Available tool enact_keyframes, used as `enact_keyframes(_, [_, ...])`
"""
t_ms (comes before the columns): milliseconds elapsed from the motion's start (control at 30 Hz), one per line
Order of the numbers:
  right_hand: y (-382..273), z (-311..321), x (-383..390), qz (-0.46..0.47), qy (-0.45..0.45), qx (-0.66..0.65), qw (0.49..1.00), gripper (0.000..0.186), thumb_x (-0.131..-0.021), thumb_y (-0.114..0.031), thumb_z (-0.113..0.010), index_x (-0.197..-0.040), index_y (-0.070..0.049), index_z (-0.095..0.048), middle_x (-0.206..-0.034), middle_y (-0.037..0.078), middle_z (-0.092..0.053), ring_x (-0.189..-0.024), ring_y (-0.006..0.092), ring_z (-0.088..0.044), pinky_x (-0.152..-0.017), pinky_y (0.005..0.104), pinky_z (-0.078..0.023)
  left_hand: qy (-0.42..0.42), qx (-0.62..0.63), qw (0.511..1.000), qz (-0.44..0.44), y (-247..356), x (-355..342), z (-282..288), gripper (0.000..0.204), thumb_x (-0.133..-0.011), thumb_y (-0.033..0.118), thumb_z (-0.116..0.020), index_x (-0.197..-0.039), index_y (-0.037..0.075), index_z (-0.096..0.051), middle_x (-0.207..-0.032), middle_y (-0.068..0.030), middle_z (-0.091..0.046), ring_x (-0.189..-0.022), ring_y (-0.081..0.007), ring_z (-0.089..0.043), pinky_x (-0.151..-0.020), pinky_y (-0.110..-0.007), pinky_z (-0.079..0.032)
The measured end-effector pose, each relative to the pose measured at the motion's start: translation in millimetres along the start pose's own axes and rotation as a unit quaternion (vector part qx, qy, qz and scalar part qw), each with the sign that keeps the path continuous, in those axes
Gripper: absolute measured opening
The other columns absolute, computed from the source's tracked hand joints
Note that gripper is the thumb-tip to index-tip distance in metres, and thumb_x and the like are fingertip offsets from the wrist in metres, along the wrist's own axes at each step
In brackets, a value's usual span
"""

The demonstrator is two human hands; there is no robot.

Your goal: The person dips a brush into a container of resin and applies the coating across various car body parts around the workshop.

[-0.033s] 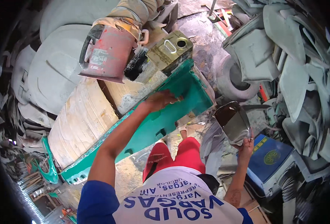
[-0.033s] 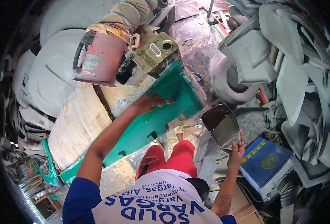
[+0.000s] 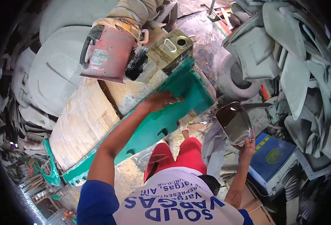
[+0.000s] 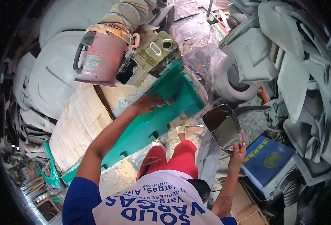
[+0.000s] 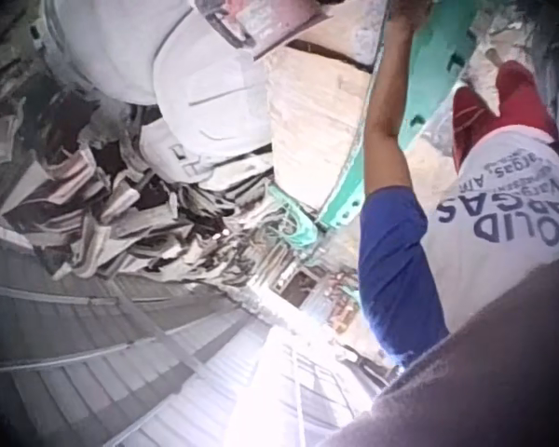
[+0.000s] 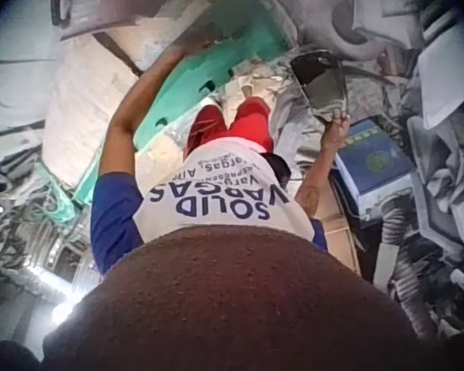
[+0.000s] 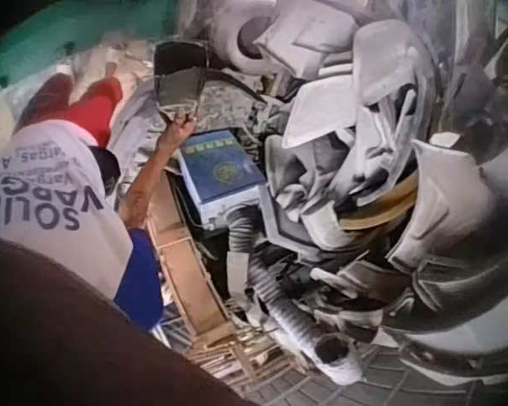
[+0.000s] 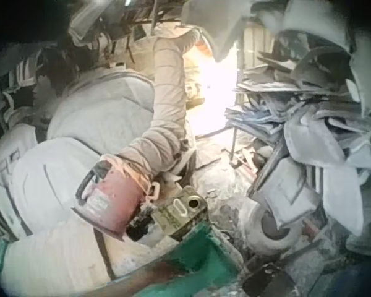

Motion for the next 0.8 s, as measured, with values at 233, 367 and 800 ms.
enact_keyframes(233, [22,-2,71,0.032,0.05,-0.012,0.998,0.073,-0.094,-0.033,-0.061,-0.154,-0.011,-0.027,-0.14,0.012,-0.049,-0.119,0.0266,-0.059,-0.072,0.0439,-0.064,-0.138,-0.077,0.987,0.021,8,58,-15,0.044,-0.077,0.003,-0.065,-0.12,0.01,-0.062,-0.108,-0.0058,-0.06,-0.099,-0.0288,-0.053,-0.089,-0.04,-0.048])
enact_keyframes(367, [33,-18,104,0.031,0.051,-0.029,0.998,0.074,-0.093,-0.037,-0.064,-0.154,-0.013,-0.031,-0.139,0.01,-0.051,-0.114,0.0243,-0.061,-0.076,0.0409,-0.062,-0.104,-0.097,0.989,-0.045,24,92,-14,0.036,-0.079,0.004,-0.064,-0.114,0.009,-0.064,-0.101,-0.0047,-0.06,-0.092,-0.0283,-0.054,-0.086,-0.038,-0.048])
enact_keyframes(800, [59,-44,145,0.051,0.052,-0.01,0.997,0.074,-0.096,-0.038,-0.059,-0.155,-0.009,-0.025,-0.137,0.013,-0.052,-0.114,0.0276,-0.062,-0.074,0.0441,-0.063,-0.155,-0.087,0.983,-0.033,33,219,-29,0.015,-0.076,0.006,-0.066,-0.09,0.009,-0.062,-0.093,-0.0039,-0.055,-0.091,-0.0251,-0.049,-0.082,-0.037,-0.045])
Point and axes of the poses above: each hand's wrist, its own x-axis away from the middle knuckle, its own z-axis out of the back of the hand, y = z × x, the point moved 10 cm from there along -x, towards the middle knuckle
